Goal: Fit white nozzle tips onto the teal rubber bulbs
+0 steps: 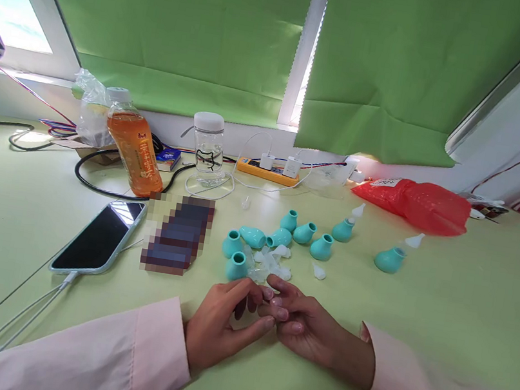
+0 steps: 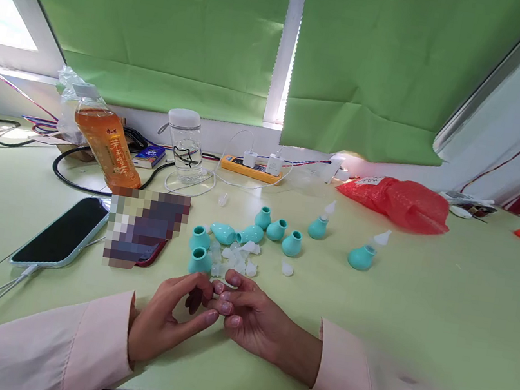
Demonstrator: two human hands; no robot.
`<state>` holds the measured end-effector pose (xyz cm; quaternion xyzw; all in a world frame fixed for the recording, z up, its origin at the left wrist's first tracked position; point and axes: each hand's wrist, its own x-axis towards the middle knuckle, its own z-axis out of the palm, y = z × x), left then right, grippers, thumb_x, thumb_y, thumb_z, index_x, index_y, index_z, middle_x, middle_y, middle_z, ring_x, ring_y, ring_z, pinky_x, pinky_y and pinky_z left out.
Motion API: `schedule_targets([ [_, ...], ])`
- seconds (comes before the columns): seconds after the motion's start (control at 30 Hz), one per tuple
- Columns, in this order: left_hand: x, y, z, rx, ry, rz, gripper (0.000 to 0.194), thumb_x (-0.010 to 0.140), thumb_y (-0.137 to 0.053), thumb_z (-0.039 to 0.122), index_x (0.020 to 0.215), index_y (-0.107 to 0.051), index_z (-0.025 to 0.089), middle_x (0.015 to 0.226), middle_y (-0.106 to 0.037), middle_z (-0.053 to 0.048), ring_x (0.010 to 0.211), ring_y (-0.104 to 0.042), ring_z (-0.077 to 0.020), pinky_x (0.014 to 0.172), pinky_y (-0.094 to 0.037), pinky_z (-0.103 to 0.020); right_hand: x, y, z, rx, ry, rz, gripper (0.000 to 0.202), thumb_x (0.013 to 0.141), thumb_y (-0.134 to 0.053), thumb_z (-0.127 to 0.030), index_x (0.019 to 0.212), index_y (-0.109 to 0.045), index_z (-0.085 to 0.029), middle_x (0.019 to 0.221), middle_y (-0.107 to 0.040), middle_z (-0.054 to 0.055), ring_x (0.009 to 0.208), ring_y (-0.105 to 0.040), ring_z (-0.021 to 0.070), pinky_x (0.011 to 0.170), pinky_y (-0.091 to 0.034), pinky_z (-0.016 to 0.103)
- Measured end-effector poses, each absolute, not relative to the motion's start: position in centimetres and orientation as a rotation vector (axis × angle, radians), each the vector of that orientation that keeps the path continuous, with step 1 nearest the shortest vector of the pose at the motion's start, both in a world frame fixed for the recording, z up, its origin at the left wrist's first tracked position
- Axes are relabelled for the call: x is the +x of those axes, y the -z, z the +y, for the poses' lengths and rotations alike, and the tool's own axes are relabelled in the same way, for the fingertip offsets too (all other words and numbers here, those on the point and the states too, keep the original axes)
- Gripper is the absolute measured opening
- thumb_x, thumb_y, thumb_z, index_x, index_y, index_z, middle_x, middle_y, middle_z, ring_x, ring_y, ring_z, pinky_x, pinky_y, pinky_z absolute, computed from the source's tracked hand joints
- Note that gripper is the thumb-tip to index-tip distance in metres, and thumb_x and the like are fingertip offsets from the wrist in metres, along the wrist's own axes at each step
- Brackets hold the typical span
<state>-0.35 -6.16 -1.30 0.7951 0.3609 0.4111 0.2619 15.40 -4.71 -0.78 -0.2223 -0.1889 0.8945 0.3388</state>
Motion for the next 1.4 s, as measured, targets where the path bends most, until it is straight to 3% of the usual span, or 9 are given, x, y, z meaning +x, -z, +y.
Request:
schedule_targets([
  [0.4,-0.6,1.5,-6.4,2.12,-1.153,0.93,0.003,0.075,-0.045,0.018,0.074,-0.042,0.018,0.062,-0.047,0.001,0.053,-0.042,-0.0097,0.051,-0.039,-0.022,15.8,1.0,-4.4,-0.479,-2.425,-0.475,0.025,0.06,-0.059,-0.001,0.072,-0.045,-0.017,0.067,-0.046,-0.005,0.047,-0.04,0.0006,0.03,-0.021,0.006],
  [0.57,-0.4,1.7,-6.2,2.078,-1.137,1.008,0.001,0.078,-0.044,0.018,0.077,-0.044,0.018,0.059,-0.047,0.003,0.051,-0.04,-0.0086,0.049,-0.037,-0.021,16.0,1.0,-4.2,-0.405,-2.451,-0.474,0.024,0.06,-0.052,0.0,0.074,-0.044,-0.018,0.065,-0.043,-0.006,0.049,-0.04,0.0025,0.035,-0.025,0.009],
  [0.83,-0.5,1.6,-6.3,2.115,-1.085,1.013,0.008,0.079,-0.046,0.021,0.087,-0.047,0.017,0.061,-0.051,0.003,0.052,-0.043,-0.0088,0.052,-0.039,-0.021,16.6,0.1,-4.1,-0.288,-2.495,-0.549,0.014,0.064,-0.044,-0.005,0.07,-0.044,-0.017,0.063,-0.044,-0.004,0.052,-0.041,0.0059,0.038,-0.027,0.013],
  [1.03,-0.7,1.7,-6.6,2.185,-1.089,1.03,0.008,0.08,-0.045,0.019,0.087,-0.048,0.018,0.065,-0.053,0.002,0.055,-0.046,-0.0095,0.055,-0.04,-0.021,16.7,-0.4,-3.9,-0.294,-2.481,-0.763,0.007,0.062,-0.051,-0.012,0.066,-0.047,-0.016,0.057,-0.041,-0.004,0.05,-0.04,0.0062,0.039,-0.03,0.014],
  [1.1,-0.8,1.7,-6.6,2.223,-1.047,1.048,0.008,0.08,-0.044,0.019,0.086,-0.048,0.018,0.066,-0.053,0.001,0.056,-0.047,-0.0098,0.056,-0.04,-0.022,17.2,-1.1,-3.4,-0.353,-2.303,-1.007,0.004,0.065,-0.055,-0.015,0.067,-0.051,-0.016,0.055,-0.041,-0.004,0.05,-0.041,0.0067,0.04,-0.033,0.016],
  [1.2,-0.7,1.7,-6.4,2.314,-0.953,1.067,0.008,0.079,-0.042,0.017,0.083,-0.049,0.018,0.067,-0.055,0.001,0.054,-0.048,-0.0102,0.054,-0.039,-0.023,18.9,-2.7,-2.2,-0.532,-1.683,-1.469,0.012,0.074,-0.054,-0.025,0.068,-0.057,-0.015,0.052,-0.044,-0.003,0.049,-0.044,0.0087,0.043,-0.038,0.021],
  [1.4,-0.4,1.6,-6.3,2.459,-0.829,1.067,0.01,0.075,-0.041,0.013,0.076,-0.051,0.017,0.068,-0.057,-0.002,0.056,-0.051,-0.0128,0.051,-0.038,-0.023,25.3,-3.9,2.6,-1.073,0.266,-1.498,0.013,0.076,-0.051,-0.028,0.068,-0.055,-0.019,0.065,-0.054,0.003,0.064,-0.052,0.0164,0.064,-0.045,0.035],
])
